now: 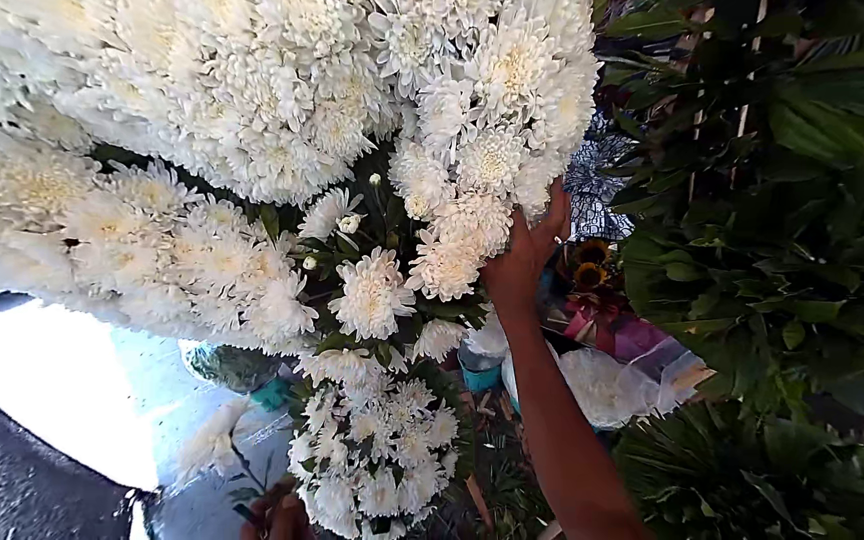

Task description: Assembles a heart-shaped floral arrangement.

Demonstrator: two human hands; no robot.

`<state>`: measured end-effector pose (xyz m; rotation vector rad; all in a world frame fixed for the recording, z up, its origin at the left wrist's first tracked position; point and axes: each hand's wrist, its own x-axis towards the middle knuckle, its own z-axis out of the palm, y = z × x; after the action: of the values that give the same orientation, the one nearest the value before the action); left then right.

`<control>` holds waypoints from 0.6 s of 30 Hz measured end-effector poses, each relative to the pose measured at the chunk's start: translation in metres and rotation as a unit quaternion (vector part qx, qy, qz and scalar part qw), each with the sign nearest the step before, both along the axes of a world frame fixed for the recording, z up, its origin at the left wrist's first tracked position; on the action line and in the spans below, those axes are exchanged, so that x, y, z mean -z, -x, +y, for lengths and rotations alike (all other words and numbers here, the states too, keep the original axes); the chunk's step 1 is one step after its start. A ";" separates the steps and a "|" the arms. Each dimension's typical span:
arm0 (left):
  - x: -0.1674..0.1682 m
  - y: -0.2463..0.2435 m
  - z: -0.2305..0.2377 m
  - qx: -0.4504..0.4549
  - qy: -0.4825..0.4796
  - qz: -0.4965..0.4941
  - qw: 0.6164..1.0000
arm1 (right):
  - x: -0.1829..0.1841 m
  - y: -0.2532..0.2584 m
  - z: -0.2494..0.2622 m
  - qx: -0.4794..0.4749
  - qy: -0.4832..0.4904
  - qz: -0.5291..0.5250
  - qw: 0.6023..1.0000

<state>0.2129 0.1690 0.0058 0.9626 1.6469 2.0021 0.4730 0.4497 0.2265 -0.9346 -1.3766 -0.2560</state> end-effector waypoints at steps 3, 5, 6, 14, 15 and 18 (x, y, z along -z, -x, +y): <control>0.004 0.044 0.033 -0.036 0.036 -0.165 0.985 | 0.001 0.006 0.002 -0.034 -0.039 0.014 0.999; 0.000 0.072 0.065 -0.035 0.040 -0.226 0.973 | 0.000 0.012 0.014 -0.042 -0.075 0.050 0.995; -0.001 0.085 0.084 -0.023 0.039 -0.253 0.967 | -0.001 0.013 0.019 -0.034 -0.077 0.052 0.995; -0.015 0.118 0.210 0.027 0.044 -0.340 0.939 | -0.003 0.024 -0.007 -0.084 0.010 0.099 0.991; -0.013 0.119 0.215 0.025 0.045 -0.333 0.942 | -0.004 0.025 -0.008 -0.078 0.022 0.102 0.991; -0.004 0.124 0.220 -0.011 0.051 -0.260 0.964 | -0.007 0.026 -0.002 -0.057 0.012 0.116 0.992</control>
<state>0.0886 0.3885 0.0100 0.3352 1.4459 1.9417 0.4466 0.4480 0.2337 -0.8727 -1.2145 -0.0424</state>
